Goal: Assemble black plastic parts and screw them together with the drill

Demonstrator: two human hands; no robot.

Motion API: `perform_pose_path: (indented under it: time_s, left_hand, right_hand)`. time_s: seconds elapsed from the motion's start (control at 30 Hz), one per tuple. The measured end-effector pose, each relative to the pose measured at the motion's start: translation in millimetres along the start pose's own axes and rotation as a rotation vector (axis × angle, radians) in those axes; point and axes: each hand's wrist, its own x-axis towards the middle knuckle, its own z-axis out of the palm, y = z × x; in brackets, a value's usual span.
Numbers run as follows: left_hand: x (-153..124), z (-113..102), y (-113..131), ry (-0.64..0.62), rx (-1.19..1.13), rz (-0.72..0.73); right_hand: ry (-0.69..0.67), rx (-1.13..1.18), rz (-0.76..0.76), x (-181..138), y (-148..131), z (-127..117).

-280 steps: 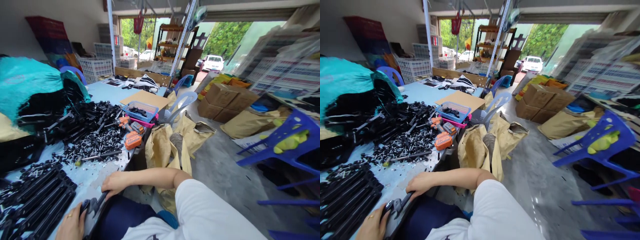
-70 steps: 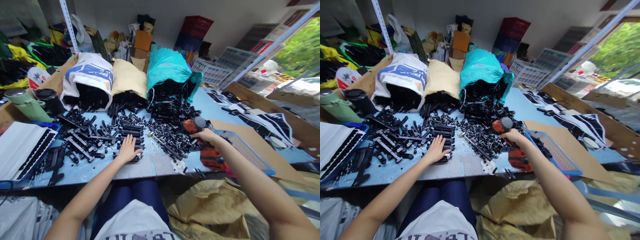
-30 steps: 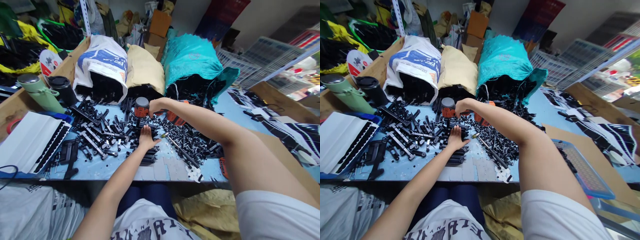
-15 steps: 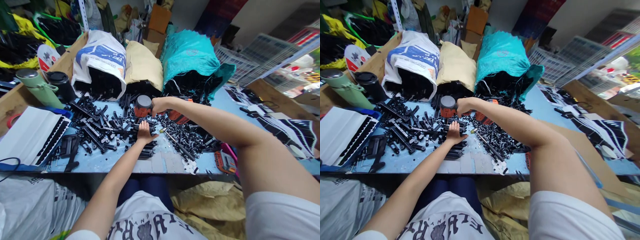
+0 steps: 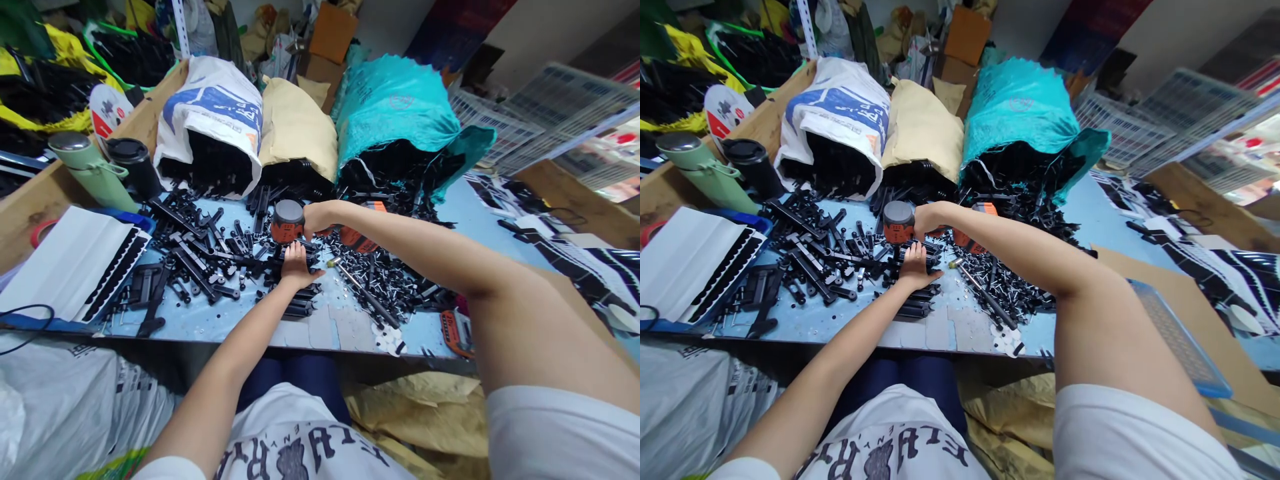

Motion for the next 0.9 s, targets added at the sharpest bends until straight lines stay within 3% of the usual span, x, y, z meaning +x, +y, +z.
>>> perform_pose_path:
  time_s: [0.17, 0.3, 0.47, 0.7, 0.9]
  left_hand:
    - [-10.2, -9.2, 5.0, -0.065, 0.014, -0.024]
    - [-52.5, -9.9, 14.3, -0.069, -0.017, 0.011]
    - [-93.6, -0.4, 16.7, -0.019, -0.007, 0.021]
    - [-93.2, 6.0, 10.9, -0.012, -0.023, 0.064]
    - [-98.7, -1.6, 12.1, 0.052, -0.008, 0.102]
  right_hand:
    - [0.027, -0.027, 0.013, -9.5, -5.4, 3.5]
    - [0.108, -0.086, -0.004, -32.3, -9.1, 11.8]
    - [0.063, -0.058, -0.004, -44.5, -14.6, 20.9]
    - [0.019, -0.124, -0.03, -35.0, -25.3, 33.5]
    - [0.158, -0.215, -0.068, -62.4, -33.4, 45.2]
